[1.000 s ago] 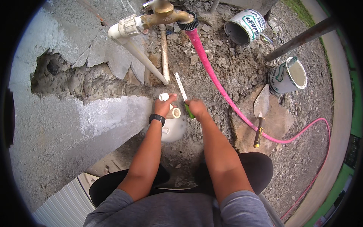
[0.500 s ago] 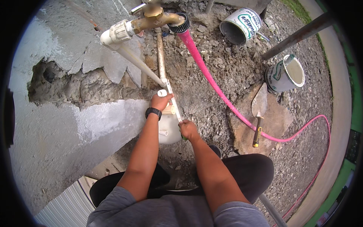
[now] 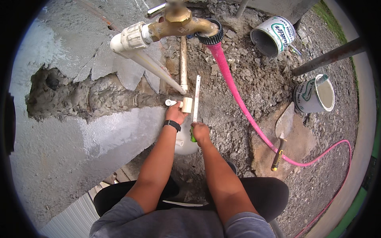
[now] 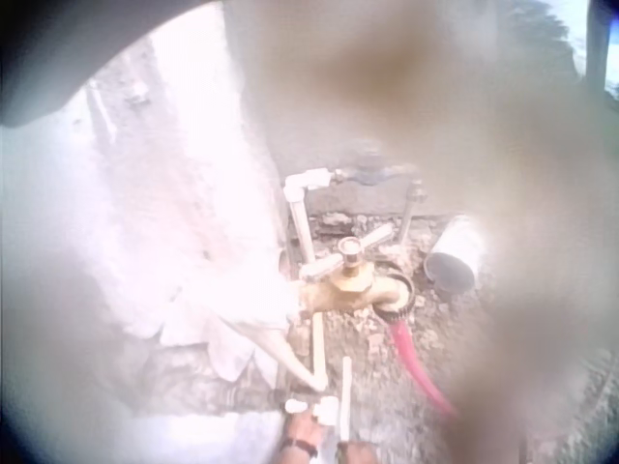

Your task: The person measures and cuts a white PVC pipe, then uses a heat gun to soften the ends before joining them to fittings. They repeatedly measure, cut, and assemble sections, checking fit against an existing wall-mounted pipe.

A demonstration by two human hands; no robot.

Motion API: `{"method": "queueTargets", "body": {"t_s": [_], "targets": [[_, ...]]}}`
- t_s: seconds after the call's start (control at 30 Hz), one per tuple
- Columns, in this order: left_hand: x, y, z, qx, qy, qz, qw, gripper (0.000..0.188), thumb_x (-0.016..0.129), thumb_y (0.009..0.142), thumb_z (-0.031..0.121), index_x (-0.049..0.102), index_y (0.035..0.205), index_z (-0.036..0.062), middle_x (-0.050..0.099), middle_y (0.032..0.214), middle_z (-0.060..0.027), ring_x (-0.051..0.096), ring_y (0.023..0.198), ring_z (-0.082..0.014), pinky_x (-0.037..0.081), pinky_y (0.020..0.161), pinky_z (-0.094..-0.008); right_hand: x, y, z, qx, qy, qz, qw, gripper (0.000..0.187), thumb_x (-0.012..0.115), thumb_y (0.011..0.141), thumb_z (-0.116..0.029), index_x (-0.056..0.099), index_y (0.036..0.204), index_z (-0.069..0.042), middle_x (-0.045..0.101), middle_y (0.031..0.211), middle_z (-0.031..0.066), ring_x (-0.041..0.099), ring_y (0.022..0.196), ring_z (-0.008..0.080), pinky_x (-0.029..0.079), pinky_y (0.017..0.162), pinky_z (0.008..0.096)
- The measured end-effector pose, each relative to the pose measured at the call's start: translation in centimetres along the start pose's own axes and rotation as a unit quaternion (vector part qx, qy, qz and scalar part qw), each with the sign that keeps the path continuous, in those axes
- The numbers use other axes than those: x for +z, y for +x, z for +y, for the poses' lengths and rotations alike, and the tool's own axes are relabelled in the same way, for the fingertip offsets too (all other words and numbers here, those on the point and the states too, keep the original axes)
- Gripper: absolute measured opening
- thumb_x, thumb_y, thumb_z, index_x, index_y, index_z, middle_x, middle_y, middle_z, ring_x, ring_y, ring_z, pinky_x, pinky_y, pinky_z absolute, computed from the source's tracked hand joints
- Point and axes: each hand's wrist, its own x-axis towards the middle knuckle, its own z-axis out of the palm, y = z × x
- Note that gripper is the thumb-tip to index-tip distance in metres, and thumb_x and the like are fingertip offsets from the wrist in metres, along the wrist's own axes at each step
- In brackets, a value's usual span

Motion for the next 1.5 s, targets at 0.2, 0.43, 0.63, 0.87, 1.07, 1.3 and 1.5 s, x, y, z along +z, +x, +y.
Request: {"method": "queueTargets", "body": {"t_s": [0.2, 0.43, 0.63, 0.87, 1.07, 1.3, 1.5], "targets": [[-0.5, 1.3, -0.8, 0.034, 0.0, 0.074, 0.997, 0.026, 0.057, 0.107, 0.026, 0.056, 0.128, 0.0111, 0.063, 0.127, -0.0071, 0.06, 0.121, -0.0253, 0.047, 0.102, -0.0498, 1.1, -0.2, -0.3, -0.03, -0.037, 0.014, 0.999, 0.022, 0.063, 0.092, -0.015, 0.075, 0.095, 0.002, 0.069, 0.077, 0.0118, 0.063, 0.064, 0.0203, 0.049, 0.06, 0.0343], [-2.1, 3.1, -1.1, 0.045, -0.015, 0.068, 0.997, 0.029, 0.059, 0.105, 0.035, 0.057, 0.128, 0.016, 0.063, 0.129, -0.0026, 0.058, 0.122, -0.0206, 0.039, 0.105, -0.0494, 1.1, 1.1, 1.9, -0.059, -0.097, 0.013, 0.993, 0.023, 0.063, 0.093, -0.015, 0.075, 0.094, 0.004, 0.069, 0.078, 0.0113, 0.063, 0.063, 0.0205, 0.05, 0.06, 0.0347], [-0.8, 1.3, -0.1, 0.015, -0.023, 0.127, 0.992, 0.028, 0.057, 0.108, 0.032, 0.059, 0.129, 0.0146, 0.065, 0.126, -0.0012, 0.059, 0.12, -0.018, 0.041, 0.106, -0.0435, 1.5, 1.7, 1.7, -0.072, -0.141, 0.011, 0.987, 0.023, 0.063, 0.092, -0.014, 0.076, 0.094, 0.004, 0.071, 0.08, 0.0124, 0.064, 0.065, 0.0202, 0.051, 0.062, 0.0347], [-0.6, 1.5, -0.2, 0.037, -0.014, 0.119, 0.992, 0.028, 0.059, 0.107, 0.031, 0.059, 0.129, 0.0138, 0.066, 0.123, -0.0006, 0.062, 0.117, -0.0161, 0.044, 0.104, -0.0395, 1.5, 1.1, 1.3, -0.069, -0.188, 0.0, 0.98, 0.025, 0.062, 0.092, -0.016, 0.078, 0.096, 0.002, 0.073, 0.086, 0.0142, 0.065, 0.072, 0.0224, 0.051, 0.07, 0.0355], [-1.1, 2.7, -0.6, 0.062, -0.036, 0.104, 0.992, 0.03, 0.06, 0.106, 0.032, 0.059, 0.128, 0.0116, 0.066, 0.125, -0.0036, 0.063, 0.118, -0.0181, 0.05, 0.102, -0.0348, 1.7, 1.3, 0.8, -0.077, -0.184, 0.003, 0.98, 0.026, 0.061, 0.09, -0.017, 0.078, 0.096, 0.002, 0.074, 0.089, 0.0167, 0.066, 0.076, 0.0233, 0.051, 0.072, 0.0354], [-1.0, 2.5, -0.4, 0.046, -0.04, 0.113, 0.992, 0.03, 0.061, 0.106, 0.034, 0.059, 0.128, 0.0135, 0.065, 0.128, -0.0021, 0.061, 0.122, -0.0173, 0.048, 0.102, -0.036, 1.8, 1.6, 1.0, -0.1, -0.214, 0.028, 0.971, 0.028, 0.061, 0.089, -0.021, 0.079, 0.095, 0.0, 0.075, 0.09, 0.0205, 0.069, 0.079, 0.0301, 0.053, 0.077, 0.0387], [-0.7, 1.9, -0.3, 0.045, -0.051, 0.117, 0.991, 0.028, 0.06, 0.106, 0.034, 0.059, 0.125, 0.0147, 0.065, 0.125, -0.0009, 0.061, 0.117, -0.0155, 0.047, 0.1, -0.0356, 2.2, 0.9, 0.4, -0.076, -0.267, 0.103, 0.955, 0.03, 0.062, 0.087, -0.027, 0.08, 0.094, -0.003, 0.075, 0.094, 0.0247, 0.072, 0.09, 0.0394, 0.055, 0.083, 0.0434]]}}
